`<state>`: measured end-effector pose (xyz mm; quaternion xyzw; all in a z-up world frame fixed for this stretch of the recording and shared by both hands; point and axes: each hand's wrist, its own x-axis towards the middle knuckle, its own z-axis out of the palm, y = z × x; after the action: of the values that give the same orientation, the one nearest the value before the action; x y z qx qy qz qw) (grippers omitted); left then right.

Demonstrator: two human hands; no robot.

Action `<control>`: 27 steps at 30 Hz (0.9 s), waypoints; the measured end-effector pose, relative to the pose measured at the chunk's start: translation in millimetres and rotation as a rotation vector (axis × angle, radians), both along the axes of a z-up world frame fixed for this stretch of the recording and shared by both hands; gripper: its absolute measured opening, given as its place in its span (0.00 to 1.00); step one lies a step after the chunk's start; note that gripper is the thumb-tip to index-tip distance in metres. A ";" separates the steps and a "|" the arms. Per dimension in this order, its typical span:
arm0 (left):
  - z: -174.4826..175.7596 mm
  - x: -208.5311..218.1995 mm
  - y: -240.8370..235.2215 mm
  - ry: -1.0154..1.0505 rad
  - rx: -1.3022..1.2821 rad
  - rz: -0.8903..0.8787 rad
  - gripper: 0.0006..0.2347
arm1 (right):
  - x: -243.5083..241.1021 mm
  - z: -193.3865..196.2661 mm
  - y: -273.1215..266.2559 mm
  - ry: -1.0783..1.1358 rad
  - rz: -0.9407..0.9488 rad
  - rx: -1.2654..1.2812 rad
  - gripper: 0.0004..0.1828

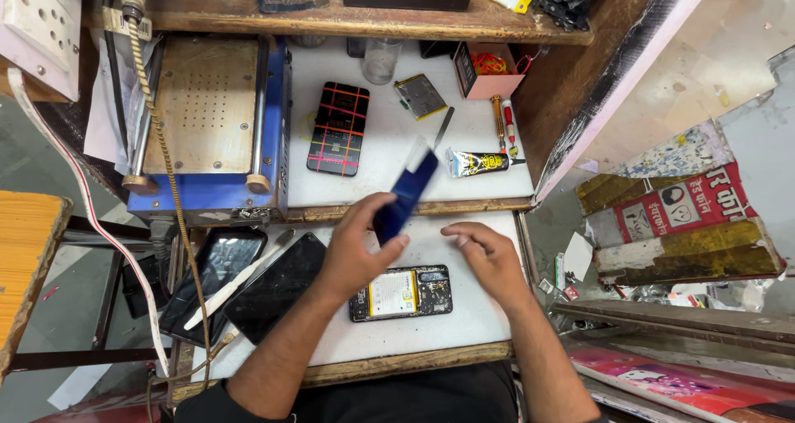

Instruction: The person applies adhesive to the internal frame of a disassembled smartphone, then places the back cover onto the chassis and presses it into place. They secure the phone with a rubber band to allow the adhesive to set.

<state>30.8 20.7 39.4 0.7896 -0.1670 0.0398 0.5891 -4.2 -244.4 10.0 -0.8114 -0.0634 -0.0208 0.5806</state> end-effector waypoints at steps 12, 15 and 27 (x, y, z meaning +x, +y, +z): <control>-6.1 11.6 19.3 0.331 -0.711 -0.103 0.25 | -34.2 19.9 17.9 -0.237 0.114 -0.601 0.30; -4.5 11.4 21.2 0.326 -0.718 -0.098 0.25 | -35.8 19.3 19.1 -0.248 0.081 -0.593 0.28; -1.7 11.0 22.7 0.352 -0.674 -0.087 0.26 | -46.7 18.9 13.6 -0.250 -0.010 -0.637 0.27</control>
<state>41.8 43.3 37.7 0.5384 -0.0741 -0.0689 0.8366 -50.9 -230.8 29.0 -0.9435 -0.1331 -0.1021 0.2859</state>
